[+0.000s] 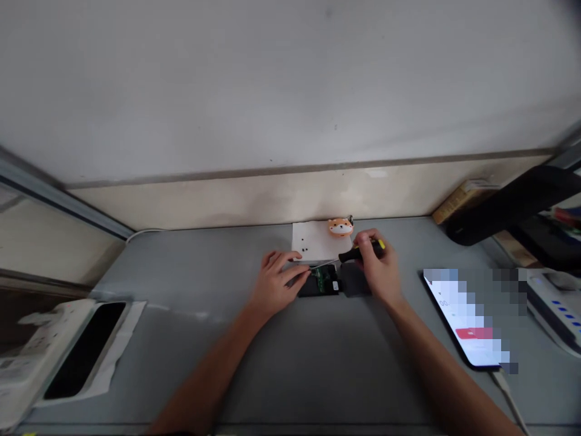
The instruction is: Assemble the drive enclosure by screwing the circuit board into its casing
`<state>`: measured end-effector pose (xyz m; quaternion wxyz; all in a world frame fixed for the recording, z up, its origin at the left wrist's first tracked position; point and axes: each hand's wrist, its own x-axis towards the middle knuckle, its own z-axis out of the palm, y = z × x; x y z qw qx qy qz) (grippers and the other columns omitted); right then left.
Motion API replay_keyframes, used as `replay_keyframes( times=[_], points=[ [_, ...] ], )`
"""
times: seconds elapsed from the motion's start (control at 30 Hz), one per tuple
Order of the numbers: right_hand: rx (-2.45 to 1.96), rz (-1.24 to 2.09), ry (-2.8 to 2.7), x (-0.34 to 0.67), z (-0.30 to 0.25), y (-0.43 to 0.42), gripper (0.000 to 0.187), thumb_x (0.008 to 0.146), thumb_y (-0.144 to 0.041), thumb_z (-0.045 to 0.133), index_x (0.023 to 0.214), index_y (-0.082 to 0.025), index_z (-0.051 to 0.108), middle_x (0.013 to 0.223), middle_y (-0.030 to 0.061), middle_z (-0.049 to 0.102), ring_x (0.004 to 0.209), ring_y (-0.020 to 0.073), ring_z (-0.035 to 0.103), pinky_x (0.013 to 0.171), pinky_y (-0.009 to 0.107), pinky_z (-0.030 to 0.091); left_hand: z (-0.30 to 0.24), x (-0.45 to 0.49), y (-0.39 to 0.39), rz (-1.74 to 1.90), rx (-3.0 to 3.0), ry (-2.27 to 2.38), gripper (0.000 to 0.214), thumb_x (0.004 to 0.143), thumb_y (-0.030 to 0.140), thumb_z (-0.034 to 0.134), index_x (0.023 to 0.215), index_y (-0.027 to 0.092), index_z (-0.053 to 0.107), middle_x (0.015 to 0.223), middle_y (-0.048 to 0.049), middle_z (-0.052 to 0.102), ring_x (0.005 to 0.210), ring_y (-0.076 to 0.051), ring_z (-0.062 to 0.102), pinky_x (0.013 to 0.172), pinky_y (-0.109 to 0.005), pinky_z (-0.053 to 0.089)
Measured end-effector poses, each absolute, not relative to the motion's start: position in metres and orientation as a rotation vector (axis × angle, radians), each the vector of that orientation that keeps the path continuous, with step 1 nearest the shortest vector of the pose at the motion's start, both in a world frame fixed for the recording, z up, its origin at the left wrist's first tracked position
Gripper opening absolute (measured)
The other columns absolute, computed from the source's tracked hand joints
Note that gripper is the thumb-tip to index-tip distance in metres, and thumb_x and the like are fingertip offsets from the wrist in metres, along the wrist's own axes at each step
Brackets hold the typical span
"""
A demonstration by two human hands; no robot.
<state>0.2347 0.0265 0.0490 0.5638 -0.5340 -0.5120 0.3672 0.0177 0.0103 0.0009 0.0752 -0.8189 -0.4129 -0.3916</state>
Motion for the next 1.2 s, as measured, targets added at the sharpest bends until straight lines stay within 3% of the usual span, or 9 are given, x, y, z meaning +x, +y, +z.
replay_keyframes(
  times=[0.2,0.4,0.67,1.2],
  points=[
    [-1.109,0.818,-1.222,0.232,0.042,0.028,0.043,0.086,-0.064,0.064,0.083,-0.022,0.062,0.064,-0.004,0.052,0.051,0.0103,0.044,0.048,0.024,0.038,-0.001,0.016,0.009,-1.144,-2.489,-1.312,0.016,0.099,0.027,0.06,0.092,0.026,0.074,0.101,-0.0036,0.073,0.088,-0.018,0.069,0.091,-0.039,0.048],
    [-1.117,0.681,-1.342,0.231,0.037,0.027,0.032,0.089,-0.053,0.065,0.085,-0.021,0.066,0.072,0.0,0.064,0.058,0.0122,0.055,0.055,0.024,0.045,0.007,0.007,0.009,-0.918,-2.574,-1.54,0.029,0.095,0.034,0.059,0.119,0.022,0.067,0.117,-0.0105,0.068,0.106,-0.027,0.065,0.099,-0.047,0.045],
    [-1.181,0.665,-1.443,0.23,0.028,0.025,0.026,0.09,-0.046,0.066,0.085,-0.021,0.068,0.07,-0.0002,0.065,0.058,0.0128,0.055,0.056,0.025,0.046,0.004,0.005,0.014,-0.841,-2.686,-1.629,0.027,0.1,0.018,0.04,0.103,0.022,0.066,0.095,-0.0045,0.074,0.092,-0.022,0.068,0.094,-0.043,0.047],
    [-1.206,0.663,-1.46,0.229,0.028,0.026,0.026,0.088,-0.045,0.065,0.084,-0.02,0.068,0.071,0.0006,0.067,0.057,0.0129,0.057,0.055,0.025,0.047,0.002,0.008,0.014,-0.781,-2.757,-1.52,0.025,0.096,0.013,0.045,0.101,0.022,0.067,0.09,-0.0039,0.074,0.089,-0.023,0.069,0.088,-0.041,0.051]
  ],
)
